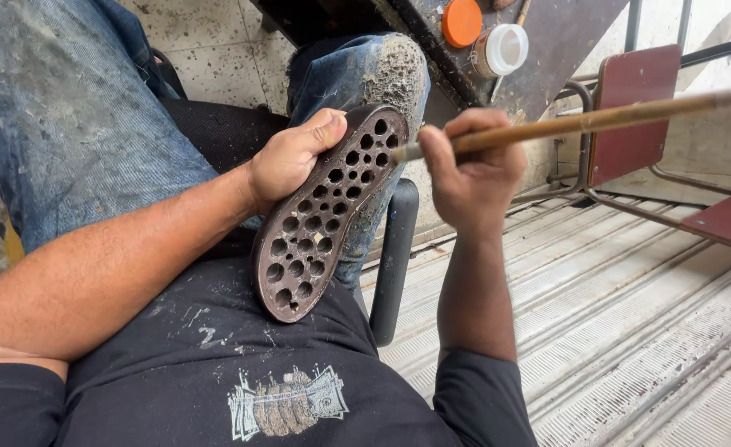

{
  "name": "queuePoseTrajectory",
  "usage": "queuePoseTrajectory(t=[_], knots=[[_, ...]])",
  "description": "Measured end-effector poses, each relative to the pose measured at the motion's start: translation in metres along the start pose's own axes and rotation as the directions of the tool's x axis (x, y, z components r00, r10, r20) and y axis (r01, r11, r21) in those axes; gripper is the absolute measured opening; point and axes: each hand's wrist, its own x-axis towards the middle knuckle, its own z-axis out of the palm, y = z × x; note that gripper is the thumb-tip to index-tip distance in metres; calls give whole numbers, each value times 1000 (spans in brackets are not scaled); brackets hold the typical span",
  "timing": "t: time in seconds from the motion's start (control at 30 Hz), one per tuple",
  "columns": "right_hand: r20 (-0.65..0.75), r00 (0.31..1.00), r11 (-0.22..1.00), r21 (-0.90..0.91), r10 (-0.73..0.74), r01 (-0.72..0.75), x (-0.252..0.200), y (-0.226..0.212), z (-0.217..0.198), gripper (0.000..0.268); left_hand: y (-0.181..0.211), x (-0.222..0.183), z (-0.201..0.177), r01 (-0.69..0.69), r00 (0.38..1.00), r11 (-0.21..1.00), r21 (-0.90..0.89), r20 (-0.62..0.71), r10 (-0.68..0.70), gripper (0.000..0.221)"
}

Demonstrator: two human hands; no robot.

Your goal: Applying adhesive or primer to a shoe sole using a brush at a repair bench

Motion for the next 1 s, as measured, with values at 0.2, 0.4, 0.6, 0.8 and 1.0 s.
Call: queuePoseTrajectory(t=[0.2,0.4,0.6,0.8,1.0], knots=[[-73,995,997,33,-66,68,4,10,2,22,8,0,2,15,1000,1000,13,22,-15,31],[-161,938,951,-15,-308,310,6,15,14,18,8,0,4,-1,1000,1000,-23,19,2,32],[-9,971,965,104,-240,239,-5,10,18,25,2,-1,2,-17,1000,1000,-15,17,17,32],[31,984,966,200,-176,166,-13,10,22,26,7,-2,7,-12,1000,1000,-13,-28,12,37],[43,967,965,91,-251,246,-7,13,24,26,-4,5,0,-22,1000,996,-91,-3,22,31]])
